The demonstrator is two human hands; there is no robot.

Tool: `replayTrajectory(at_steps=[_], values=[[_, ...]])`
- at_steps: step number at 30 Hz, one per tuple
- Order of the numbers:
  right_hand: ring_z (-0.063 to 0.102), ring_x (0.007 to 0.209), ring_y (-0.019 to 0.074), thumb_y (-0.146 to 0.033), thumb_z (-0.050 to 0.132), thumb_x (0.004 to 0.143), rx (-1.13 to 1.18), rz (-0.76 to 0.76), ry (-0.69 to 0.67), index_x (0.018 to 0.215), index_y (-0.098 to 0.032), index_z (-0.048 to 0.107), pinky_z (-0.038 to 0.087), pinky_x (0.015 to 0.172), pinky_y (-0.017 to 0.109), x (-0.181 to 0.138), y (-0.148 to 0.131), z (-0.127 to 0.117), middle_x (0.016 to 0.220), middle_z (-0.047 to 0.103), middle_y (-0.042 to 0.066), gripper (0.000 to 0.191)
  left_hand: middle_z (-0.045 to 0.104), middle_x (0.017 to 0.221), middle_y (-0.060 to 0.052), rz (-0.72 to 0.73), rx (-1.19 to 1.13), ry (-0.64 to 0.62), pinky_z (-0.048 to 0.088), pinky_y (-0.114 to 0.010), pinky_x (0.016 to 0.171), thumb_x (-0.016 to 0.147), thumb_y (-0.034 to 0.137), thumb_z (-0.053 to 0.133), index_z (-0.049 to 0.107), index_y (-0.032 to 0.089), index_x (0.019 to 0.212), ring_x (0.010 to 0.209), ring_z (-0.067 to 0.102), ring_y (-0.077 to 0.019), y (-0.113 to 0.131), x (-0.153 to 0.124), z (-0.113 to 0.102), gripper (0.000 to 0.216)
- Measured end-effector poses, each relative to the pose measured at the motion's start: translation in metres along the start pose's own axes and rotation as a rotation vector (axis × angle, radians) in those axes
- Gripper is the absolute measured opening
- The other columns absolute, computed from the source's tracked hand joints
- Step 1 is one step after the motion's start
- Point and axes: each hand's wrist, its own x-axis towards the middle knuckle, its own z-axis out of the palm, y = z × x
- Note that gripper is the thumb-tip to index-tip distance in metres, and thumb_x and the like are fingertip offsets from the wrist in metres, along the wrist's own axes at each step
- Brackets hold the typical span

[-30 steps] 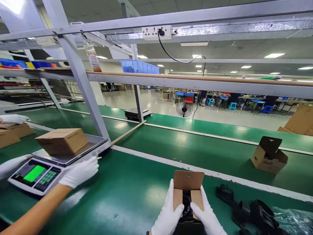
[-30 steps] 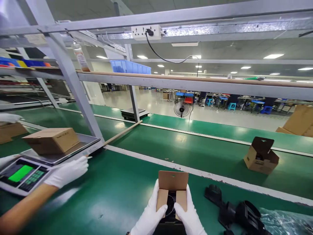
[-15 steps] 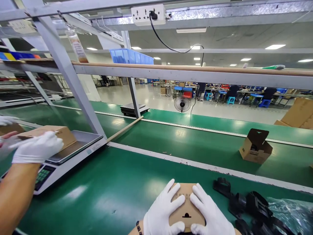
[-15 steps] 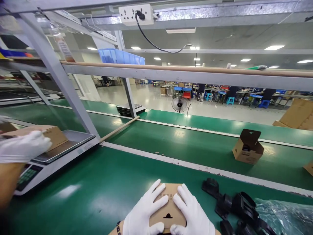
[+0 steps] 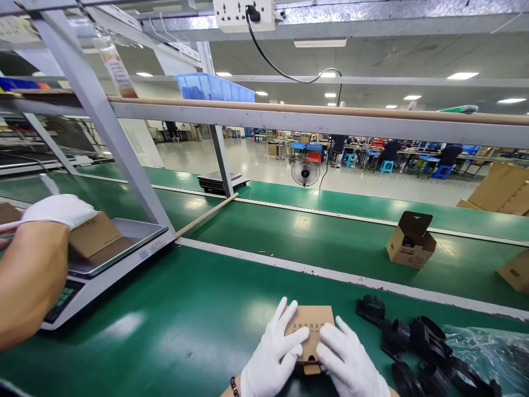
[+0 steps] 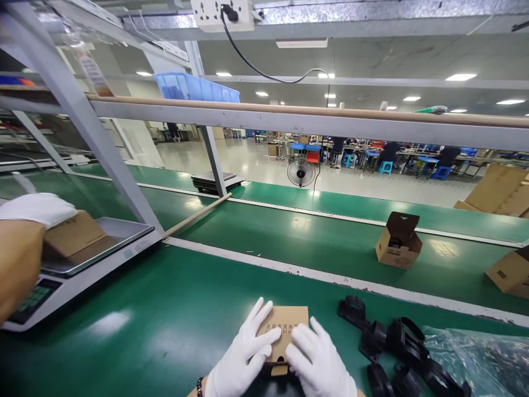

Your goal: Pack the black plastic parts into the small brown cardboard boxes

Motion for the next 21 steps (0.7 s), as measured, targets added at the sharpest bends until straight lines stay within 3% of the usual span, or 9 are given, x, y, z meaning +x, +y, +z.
replayTrajectory(at_steps=[3,7,10,14,19,21], values=[[0.07,0.08,0.0134,-0.011,0.045,0.098,-0.024,-0.062,0.06,0.099,-0.02,0.065,0.056,0.1,0.038,0.006,-0.014,0.009,0.086,0.073,0.004,0.023,0.003,0.171,-0.004,-0.067,-0.054,0.025,0.042,-0.055,0.117,0.098,0.019,0.046,0.033,0.037,0.154,0.153,0.026,-0.0338,0.0,0.0,0.006,0.06],[0.07,0.101,0.0198,-0.012,0.045,0.098,-0.07,-0.009,0.266,0.115,-0.011,0.063,0.059,0.095,0.037,0.013,-0.021,0.024,0.099,0.075,0.013,0.025,0.007,0.171,-0.012,-0.156,-0.106,-0.008,0.039,-0.053,0.119,0.099,0.028,0.05,0.016,0.035,0.159,0.153,0.026,-0.034,-0.003,0.001,0.009,0.07],[0.069,0.105,0.0222,-0.014,0.048,0.097,-0.004,0.066,0.303,0.119,-0.009,0.06,0.058,0.096,0.041,0.014,-0.02,0.029,0.103,0.073,0.015,0.025,0.012,0.17,-0.016,-0.192,-0.096,-0.031,0.038,-0.057,0.118,0.098,0.03,0.05,0.014,0.034,0.16,0.153,0.026,-0.036,-0.005,0.001,0.007,0.072],[0.07,0.097,0.0196,-0.012,0.054,0.094,0.143,0.092,0.273,0.119,-0.016,0.056,0.058,0.095,0.042,0.012,-0.021,0.028,0.099,0.073,0.01,0.025,0.014,0.169,-0.017,-0.19,-0.1,-0.026,0.039,-0.059,0.117,0.097,0.03,0.053,0.015,0.034,0.159,0.152,0.028,-0.0374,-0.006,0.002,0.007,0.073],[0.069,0.102,0.0231,-0.019,0.056,0.095,0.086,0.221,0.265,0.119,-0.017,0.057,0.059,0.091,0.043,0.013,-0.023,0.029,0.106,0.071,0.012,0.023,0.018,0.167,-0.018,-0.195,-0.105,-0.036,0.038,-0.06,0.117,0.096,0.03,0.054,0.019,0.034,0.158,0.151,0.03,-0.0377,-0.009,0.005,0.007,0.072],[0.068,0.098,0.0218,-0.02,0.054,0.097,0.141,0.194,0.261,0.115,-0.017,0.058,0.058,0.091,0.043,0.015,-0.022,0.027,0.102,0.071,0.011,0.019,0.018,0.167,-0.017,-0.189,-0.109,-0.035,0.039,-0.06,0.117,0.096,0.031,0.054,0.02,0.034,0.158,0.151,0.03,-0.038,-0.01,0.005,0.006,0.07]])
